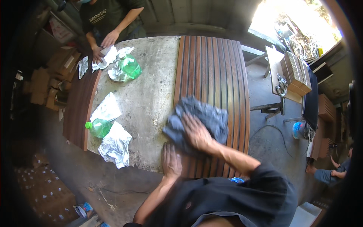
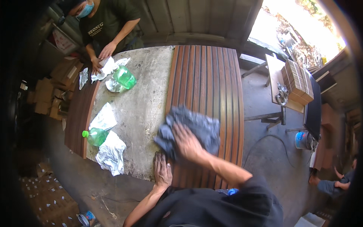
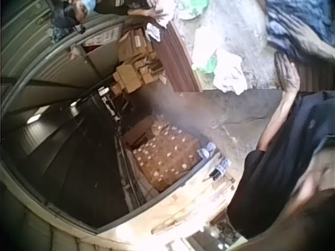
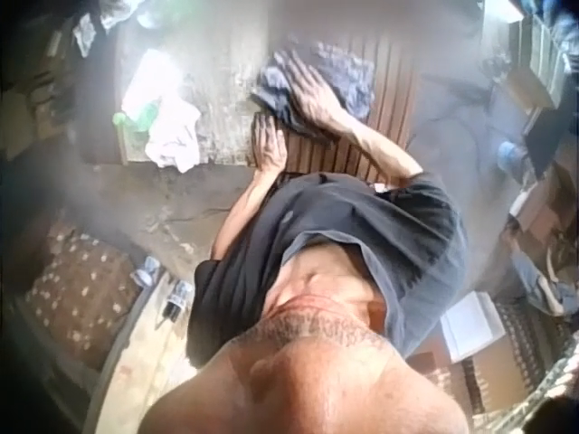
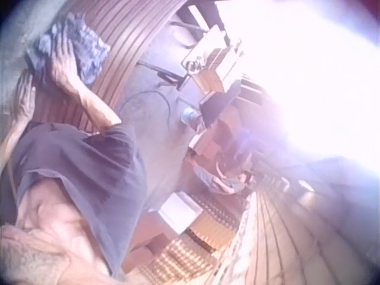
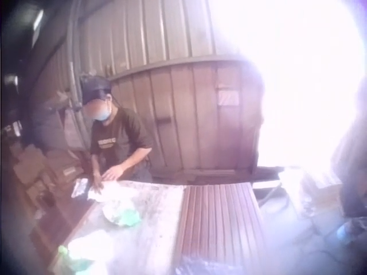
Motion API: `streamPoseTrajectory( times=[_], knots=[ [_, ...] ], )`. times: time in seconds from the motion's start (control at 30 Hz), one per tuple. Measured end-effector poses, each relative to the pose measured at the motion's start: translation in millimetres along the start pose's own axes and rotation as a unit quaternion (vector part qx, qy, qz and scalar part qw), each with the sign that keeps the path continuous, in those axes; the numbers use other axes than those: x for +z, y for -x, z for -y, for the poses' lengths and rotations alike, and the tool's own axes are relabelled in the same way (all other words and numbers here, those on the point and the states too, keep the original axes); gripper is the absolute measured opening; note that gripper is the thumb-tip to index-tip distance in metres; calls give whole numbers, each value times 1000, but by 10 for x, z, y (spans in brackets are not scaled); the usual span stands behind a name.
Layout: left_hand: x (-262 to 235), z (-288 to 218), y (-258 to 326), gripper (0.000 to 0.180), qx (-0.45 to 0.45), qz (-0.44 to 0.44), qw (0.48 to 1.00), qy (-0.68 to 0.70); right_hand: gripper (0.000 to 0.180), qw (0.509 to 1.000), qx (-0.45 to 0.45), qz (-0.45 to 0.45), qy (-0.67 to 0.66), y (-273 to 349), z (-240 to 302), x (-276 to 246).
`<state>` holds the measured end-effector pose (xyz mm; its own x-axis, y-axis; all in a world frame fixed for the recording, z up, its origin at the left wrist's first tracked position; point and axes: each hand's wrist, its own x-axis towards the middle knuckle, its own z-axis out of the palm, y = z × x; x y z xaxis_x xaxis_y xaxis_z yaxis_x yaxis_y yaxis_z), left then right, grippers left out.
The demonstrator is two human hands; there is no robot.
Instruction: The person wipes down wooden slatted panels with a cloth and a liquid from a plastic bottle on a large work surface.
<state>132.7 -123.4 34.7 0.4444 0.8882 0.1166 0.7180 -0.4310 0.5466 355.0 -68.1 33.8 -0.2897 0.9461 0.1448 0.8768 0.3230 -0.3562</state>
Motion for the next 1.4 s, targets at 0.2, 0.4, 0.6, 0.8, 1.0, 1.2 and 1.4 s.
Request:
streamPoseTrajectory(
  times=[0.2, 0.4, 0.6, 0.8, 1.0, 1.2, 1.4],
  knots=[
    [-78, 11, 48, 52, 27, 3, 1000, 0, 63, 997, 51, 66, -2, 788, 227, -205],
    [-66, -15, 8, 60, 0, 46, 999, -11, 58, 988, 130, -68, 45, -535, -1151, -313],
    [-117, -24, 0, 59, -19, 68, 997, 7, 54, 965, 167, -164, 119, -2048, -2690, -341],
    [-85, -30, 46, 59, -11, 57, 998, -19, 49, 945, 170, -223, 168, -3051, -3683, -504],
    [10, -50, -24, 59, 1, 17, 999, -33, 54, 939, 171, -246, 168, -2905, -3513, -488],
    [-84, -40, 12, 58, -4, 22, 1000, -8, 60, 982, 73, -151, 86, -1645, -2106, -267],
    [42, 91, 71, 65, -98, 11, 992, 83, 64, 999, -38, 6, -31, 363, 126, 26]
  ],
)
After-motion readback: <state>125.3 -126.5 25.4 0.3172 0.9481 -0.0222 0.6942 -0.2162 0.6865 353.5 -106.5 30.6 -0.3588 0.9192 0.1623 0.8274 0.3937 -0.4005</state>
